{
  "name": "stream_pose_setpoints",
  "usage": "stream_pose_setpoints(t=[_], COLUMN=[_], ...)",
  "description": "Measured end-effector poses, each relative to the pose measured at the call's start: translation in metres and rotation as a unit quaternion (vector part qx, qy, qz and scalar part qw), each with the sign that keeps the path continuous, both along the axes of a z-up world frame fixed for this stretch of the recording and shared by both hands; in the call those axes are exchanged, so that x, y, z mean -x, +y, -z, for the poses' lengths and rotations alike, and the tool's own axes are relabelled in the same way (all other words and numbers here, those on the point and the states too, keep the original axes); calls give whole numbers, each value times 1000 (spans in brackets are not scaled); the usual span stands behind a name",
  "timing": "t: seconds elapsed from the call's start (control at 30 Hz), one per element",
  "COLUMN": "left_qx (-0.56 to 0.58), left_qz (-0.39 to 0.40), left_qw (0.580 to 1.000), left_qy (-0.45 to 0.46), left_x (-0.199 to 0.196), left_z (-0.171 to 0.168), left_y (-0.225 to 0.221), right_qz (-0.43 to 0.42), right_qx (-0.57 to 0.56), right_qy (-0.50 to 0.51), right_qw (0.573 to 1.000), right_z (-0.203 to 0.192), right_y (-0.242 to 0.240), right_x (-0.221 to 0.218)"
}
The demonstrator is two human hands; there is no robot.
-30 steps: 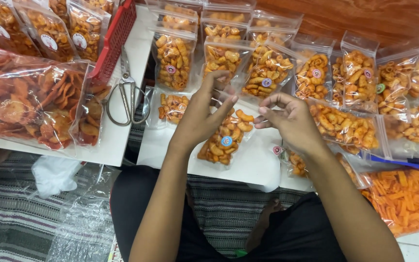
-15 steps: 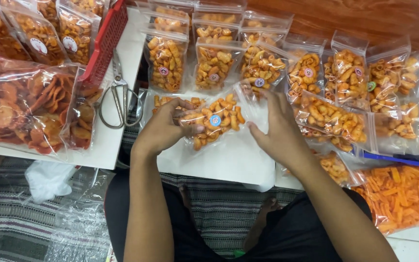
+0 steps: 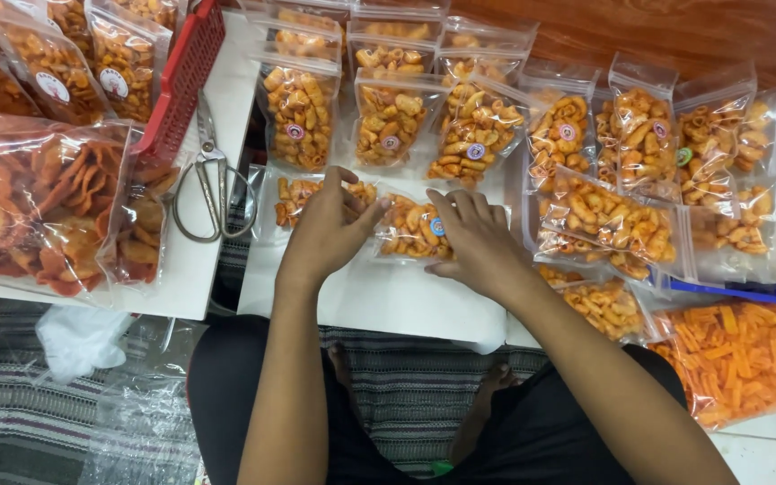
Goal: Manually applying small circular labels to clear plastic bags filled with snacks.
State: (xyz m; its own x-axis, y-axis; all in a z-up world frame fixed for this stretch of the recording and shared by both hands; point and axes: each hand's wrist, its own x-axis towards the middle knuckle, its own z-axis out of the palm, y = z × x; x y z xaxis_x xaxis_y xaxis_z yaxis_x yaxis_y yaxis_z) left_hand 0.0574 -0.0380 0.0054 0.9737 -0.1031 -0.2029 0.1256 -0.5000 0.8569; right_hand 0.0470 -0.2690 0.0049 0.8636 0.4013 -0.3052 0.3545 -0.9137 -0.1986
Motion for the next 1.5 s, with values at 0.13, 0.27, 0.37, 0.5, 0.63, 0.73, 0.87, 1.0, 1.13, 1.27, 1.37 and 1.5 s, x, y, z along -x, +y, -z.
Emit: stream_pose_setpoints(t=[0.13,0.27,0.37,0.5,0.63,0.73,0.87,1.0,1.13,1.27,1.37,1.5], left_qx=[-8,-53,-69,-83,-106,-152,-185,-173,-166,-89,-57,-121], left_qz=[60,110,99,75,69,68,75,111,146,166,186,197], left_qw=[998,993,993,994,992,986,980,978,973,975,964,923], left_qy=[21,3,-6,5,2,-7,-24,-22,-70,-119,-180,-309], left_x=[8,4,4,6,3,4,2,7,5,8,6,-7], left_z=[3,28,34,28,17,5,7,-14,9,4,7,56], left_y=[-3,-16,-22,-25,-28,-31,-29,-30,-39,-56,-74,-98], right_qz=[5,16,8,0,-10,-3,0,-3,-34,-20,-17,68], right_qx=[37,26,3,17,18,-9,-6,7,43,-2,-15,-19], right_qy=[2,31,36,16,43,73,56,11,2,27,-53,-134], right_qw=[999,999,999,1000,999,997,998,1000,998,999,998,988], right_z=[-5,7,-7,-15,-9,-8,-14,0,-33,-102,-113,-112], right_y=[8,9,10,6,1,2,4,-3,1,4,-14,-26], right_x=[-2,-8,-3,7,13,12,8,3,10,17,-13,-83])
